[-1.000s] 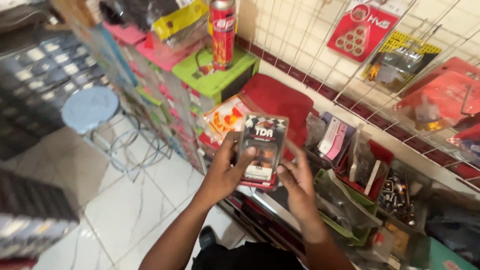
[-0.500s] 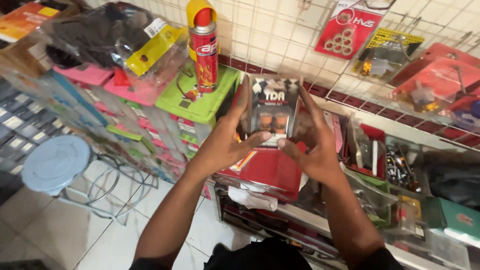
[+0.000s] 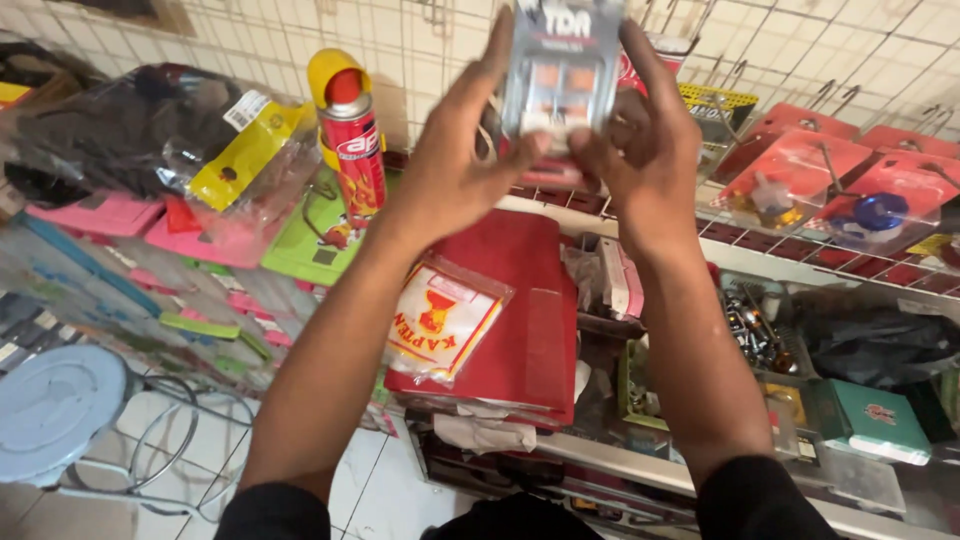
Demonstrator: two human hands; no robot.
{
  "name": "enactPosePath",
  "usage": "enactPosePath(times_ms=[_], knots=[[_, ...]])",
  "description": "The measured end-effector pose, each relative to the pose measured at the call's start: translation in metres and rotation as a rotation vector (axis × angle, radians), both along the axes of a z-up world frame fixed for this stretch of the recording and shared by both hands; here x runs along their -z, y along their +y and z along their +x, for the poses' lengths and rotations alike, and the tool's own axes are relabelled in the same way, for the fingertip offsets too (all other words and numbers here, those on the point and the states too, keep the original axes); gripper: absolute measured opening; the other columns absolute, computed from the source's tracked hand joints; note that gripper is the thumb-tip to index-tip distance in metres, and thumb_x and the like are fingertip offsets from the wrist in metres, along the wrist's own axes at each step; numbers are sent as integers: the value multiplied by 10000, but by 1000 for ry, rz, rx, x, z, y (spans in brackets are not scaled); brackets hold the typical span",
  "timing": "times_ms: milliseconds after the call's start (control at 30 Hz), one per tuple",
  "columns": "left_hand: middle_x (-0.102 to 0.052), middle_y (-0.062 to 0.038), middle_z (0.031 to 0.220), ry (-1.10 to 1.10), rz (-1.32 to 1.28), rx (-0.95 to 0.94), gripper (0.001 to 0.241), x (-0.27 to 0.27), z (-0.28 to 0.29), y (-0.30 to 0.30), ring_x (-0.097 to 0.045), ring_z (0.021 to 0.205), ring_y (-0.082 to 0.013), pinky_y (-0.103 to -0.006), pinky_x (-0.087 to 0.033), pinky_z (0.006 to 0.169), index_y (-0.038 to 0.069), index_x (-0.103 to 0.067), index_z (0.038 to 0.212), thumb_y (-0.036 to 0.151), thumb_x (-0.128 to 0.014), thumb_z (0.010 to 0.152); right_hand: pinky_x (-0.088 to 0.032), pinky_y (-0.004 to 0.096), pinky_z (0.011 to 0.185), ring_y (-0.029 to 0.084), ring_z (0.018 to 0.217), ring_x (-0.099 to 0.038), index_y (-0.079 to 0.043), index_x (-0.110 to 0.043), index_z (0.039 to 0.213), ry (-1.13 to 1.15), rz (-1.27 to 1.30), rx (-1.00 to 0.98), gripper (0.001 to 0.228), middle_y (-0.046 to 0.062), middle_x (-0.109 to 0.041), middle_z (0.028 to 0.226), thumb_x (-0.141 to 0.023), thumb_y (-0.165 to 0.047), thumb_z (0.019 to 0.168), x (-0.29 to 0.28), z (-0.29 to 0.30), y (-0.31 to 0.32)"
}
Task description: The person repeatedly picks up packaged automotive parts from a glass display counter and hangs them on a wall-mounted grid rack. They handle various items including brake pads, lights, and other accessories, moving them one by one from the counter to the display hooks.
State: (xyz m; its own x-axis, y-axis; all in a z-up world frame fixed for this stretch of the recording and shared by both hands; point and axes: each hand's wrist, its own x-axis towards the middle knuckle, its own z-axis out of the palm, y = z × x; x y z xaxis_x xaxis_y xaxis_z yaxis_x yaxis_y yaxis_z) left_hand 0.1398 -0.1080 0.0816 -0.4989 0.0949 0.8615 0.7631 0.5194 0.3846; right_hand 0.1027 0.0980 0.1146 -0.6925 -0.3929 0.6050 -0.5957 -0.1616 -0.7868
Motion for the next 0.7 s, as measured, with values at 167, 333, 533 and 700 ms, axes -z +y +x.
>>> enactPosePath(times_ms=[167, 333, 533, 700], knots=[[-633, -197, 1396, 85, -20, -13, 540, -28, -26, -14, -613, 1333, -275, -373, -458, 1184, 10, -472, 1472, 249, -764, 1085, -423, 224, 565, 64, 706, -534, -9, -369, 1663, 101, -123, -152, 697, 27, -606, 906, -716, 46, 1061, -11, -30, -15], [-727, -118, 1236, -126, 185, 174, 412, -35, -37, -16, -693, 1081, -171, -327, -583, 994, -5, -594, 1387, 165, -752, 1046, -403, 237, 542, 64, 670, -535, 14, -424, 1651, -11, -133, -209, 657, 24, -634, 881, -680, 31, 1046, -16, -47, -20], [-674, -143, 1326, -179, 295, 306, 688, -37, -39, -14, -680, 1209, -173, -311, -586, 1063, -52, -397, 1566, 126, -769, 1015, -391, 221, 612, 49, 729, -550, 41, -394, 1666, -30, -146, -191, 710, 38, -675, 942, -707, 22, 1029, -14, -50, -22], [-585, -176, 1487, -231, 357, 295, 857, -18, -46, -16, -648, 1288, -191, -315, -559, 1113, -79, -247, 1618, 102, -792, 983, -458, 225, 552, 64, 760, -609, 40, -363, 1608, -24, -74, -93, 732, 32, -692, 951, -720, -12, 970, -3, -43, -20]])
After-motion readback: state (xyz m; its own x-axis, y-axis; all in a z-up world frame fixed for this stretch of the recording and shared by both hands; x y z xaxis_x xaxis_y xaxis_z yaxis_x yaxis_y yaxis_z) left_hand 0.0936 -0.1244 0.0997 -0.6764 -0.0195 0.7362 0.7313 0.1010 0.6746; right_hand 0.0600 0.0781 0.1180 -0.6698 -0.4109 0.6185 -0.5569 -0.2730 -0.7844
